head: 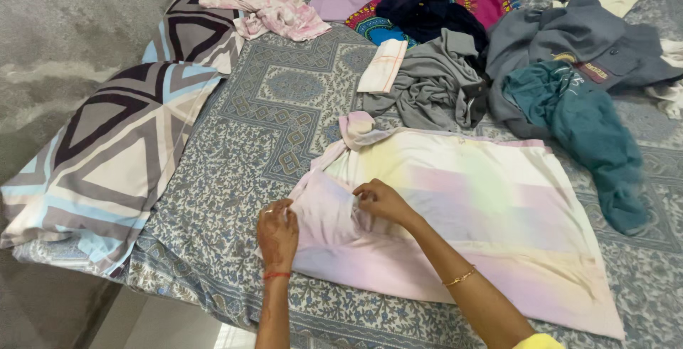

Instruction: The person folds two shirts on a bed, smoothing the fabric by hand and carefully aligning the edges into rectangular shapes.

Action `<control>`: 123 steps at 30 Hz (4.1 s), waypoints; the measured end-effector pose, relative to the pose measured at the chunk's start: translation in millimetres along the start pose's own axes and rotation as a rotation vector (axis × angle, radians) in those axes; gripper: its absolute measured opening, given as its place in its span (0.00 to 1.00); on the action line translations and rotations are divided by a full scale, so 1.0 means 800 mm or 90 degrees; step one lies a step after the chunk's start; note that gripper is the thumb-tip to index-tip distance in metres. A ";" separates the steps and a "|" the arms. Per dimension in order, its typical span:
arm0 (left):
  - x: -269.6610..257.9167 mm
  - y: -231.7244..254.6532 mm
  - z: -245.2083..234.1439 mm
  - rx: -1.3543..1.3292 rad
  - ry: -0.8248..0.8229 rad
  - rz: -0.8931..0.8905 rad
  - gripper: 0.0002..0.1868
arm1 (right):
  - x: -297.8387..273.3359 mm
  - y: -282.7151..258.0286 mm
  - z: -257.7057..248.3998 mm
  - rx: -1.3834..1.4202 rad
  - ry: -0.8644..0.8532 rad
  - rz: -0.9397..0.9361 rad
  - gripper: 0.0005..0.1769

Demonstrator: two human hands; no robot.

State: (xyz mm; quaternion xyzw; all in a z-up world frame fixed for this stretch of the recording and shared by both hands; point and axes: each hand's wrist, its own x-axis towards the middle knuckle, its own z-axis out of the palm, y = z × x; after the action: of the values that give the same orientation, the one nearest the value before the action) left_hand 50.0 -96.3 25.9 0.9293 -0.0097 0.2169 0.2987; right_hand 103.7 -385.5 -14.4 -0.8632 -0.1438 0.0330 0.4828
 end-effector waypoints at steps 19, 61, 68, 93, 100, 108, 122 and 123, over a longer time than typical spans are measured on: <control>0.016 0.005 0.131 0.171 -0.082 0.124 0.31 | -0.016 -0.009 -0.039 0.091 -0.155 0.238 0.16; -0.031 0.008 0.024 0.201 0.094 -0.158 0.24 | 0.080 -0.061 -0.001 -0.130 0.133 -0.008 0.12; -0.009 -0.025 -0.016 0.230 -0.071 -0.303 0.23 | 0.178 -0.034 0.035 -0.257 0.122 0.000 0.14; -0.008 -0.012 -0.021 0.289 0.239 -0.059 0.15 | 0.151 -0.022 0.080 -0.085 0.060 -0.224 0.30; -0.007 0.093 0.112 -0.005 -0.001 0.167 0.19 | -0.011 0.028 -0.019 -0.374 0.200 0.030 0.34; 0.050 0.147 0.257 0.135 -0.135 0.193 0.35 | -0.114 0.119 -0.171 -0.502 0.289 0.226 0.39; 0.139 0.200 0.284 0.244 -0.174 0.038 0.28 | -0.181 0.248 -0.365 -0.353 0.613 0.152 0.14; 0.142 0.205 0.288 0.190 -0.173 0.039 0.26 | -0.176 0.252 -0.376 -0.329 0.566 0.137 0.16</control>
State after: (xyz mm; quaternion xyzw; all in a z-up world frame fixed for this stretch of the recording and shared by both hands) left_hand 220.3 -347.3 -4.8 0.9833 -0.0461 0.0974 0.1465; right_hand 71.8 -772.2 -35.9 -0.8946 0.1612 -0.3239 0.2622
